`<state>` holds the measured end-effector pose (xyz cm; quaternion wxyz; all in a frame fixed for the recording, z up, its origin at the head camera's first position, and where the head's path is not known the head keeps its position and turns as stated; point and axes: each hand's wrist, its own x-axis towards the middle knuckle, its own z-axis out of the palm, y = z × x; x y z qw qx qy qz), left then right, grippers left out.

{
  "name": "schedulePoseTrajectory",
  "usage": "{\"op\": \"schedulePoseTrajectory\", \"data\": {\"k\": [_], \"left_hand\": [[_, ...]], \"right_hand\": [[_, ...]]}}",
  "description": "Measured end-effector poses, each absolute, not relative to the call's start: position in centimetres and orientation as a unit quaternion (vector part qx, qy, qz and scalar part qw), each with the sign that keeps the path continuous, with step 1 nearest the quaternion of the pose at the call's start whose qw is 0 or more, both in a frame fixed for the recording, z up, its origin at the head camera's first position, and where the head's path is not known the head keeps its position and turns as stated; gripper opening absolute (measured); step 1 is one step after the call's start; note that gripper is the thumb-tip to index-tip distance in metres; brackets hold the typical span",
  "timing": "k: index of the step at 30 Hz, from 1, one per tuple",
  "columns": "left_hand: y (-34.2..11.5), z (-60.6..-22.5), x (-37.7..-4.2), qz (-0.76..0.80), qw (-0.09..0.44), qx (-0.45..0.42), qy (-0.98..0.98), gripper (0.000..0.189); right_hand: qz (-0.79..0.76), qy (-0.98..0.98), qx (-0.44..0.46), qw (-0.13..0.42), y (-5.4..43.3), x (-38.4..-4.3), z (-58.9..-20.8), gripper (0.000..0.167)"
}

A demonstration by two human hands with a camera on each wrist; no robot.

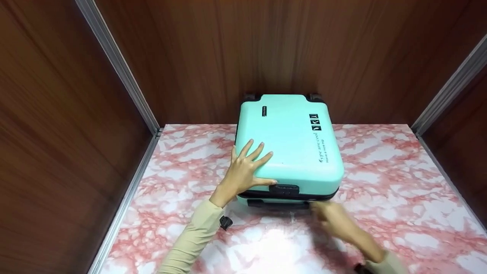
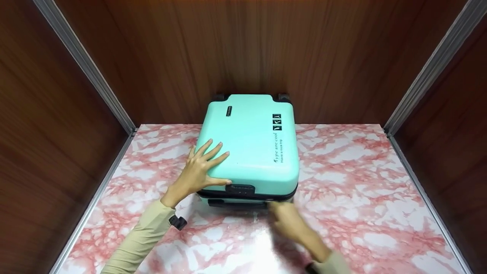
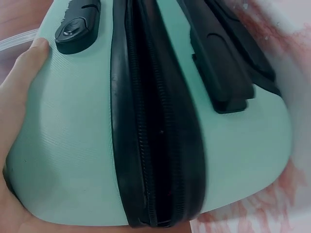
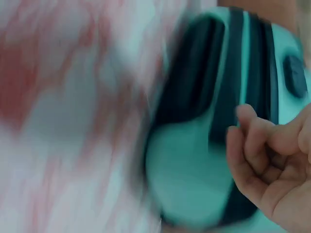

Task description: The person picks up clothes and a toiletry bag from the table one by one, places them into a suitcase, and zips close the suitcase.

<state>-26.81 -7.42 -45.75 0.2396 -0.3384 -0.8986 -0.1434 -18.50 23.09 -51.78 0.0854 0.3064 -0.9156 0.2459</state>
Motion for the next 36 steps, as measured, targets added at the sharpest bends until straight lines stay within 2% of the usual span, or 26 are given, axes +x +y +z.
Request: {"op": "schedulePoseTrajectory", "data": {"k": [2,4,6,9,14,22,26,31,34,36], "left_hand": [[-6.9,-46.1,-26.7,-0.143,0.245,-0.342,-0.896,0.086],[-6.1,-46.4,-26.6,-0.149,0.247,-0.350,-0.891,0.086],[-5.4,-46.6,-26.5,-0.152,0.245,-0.361,-0.887,0.086],[-5.0,-46.7,-26.4,-0.155,0.238,-0.371,-0.884,0.085],[-5.5,-46.3,-26.4,-0.149,0.250,-0.356,-0.888,0.085],[-6.4,-46.2,-26.4,-0.146,0.241,-0.348,-0.894,0.085],[-7.0,-46.3,-26.4,-0.145,0.240,-0.342,-0.897,0.086],[-7.5,-46.3,-26.6,-0.139,0.246,-0.345,-0.895,0.086],[-7.8,-46.6,-26.6,-0.155,0.267,-0.364,-0.879,0.078],[-8.0,-46.8,-26.6,-0.181,0.287,-0.387,-0.858,0.066]], "right_hand": [[0.233,-0.910,0.331,0.084,21.2,-18.7,-51.9,0.038],[0.212,-0.900,0.362,0.118,19.4,-18.9,-52.3,0.025],[0.214,-0.896,0.372,0.111,18.4,-18.9,-52.3,0.019],[0.224,-0.895,0.370,0.111,17.8,-18.8,-52.4,0.025],[0.226,-0.899,0.355,0.124,17.3,-18.9,-52.4,0.015],[0.239,-0.889,0.347,0.178,17.1,-19.0,-52.5,0.031],[0.238,-0.882,0.353,0.200,17.0,-19.1,-52.6,0.030],[0.237,-0.883,0.354,0.197,16.8,-19.2,-52.7,0.027],[0.238,-0.885,0.355,0.186,16.6,-19.3,-52.8,0.026],[0.238,-0.885,0.356,0.184,16.5,-19.3,-52.9,0.027]]}}
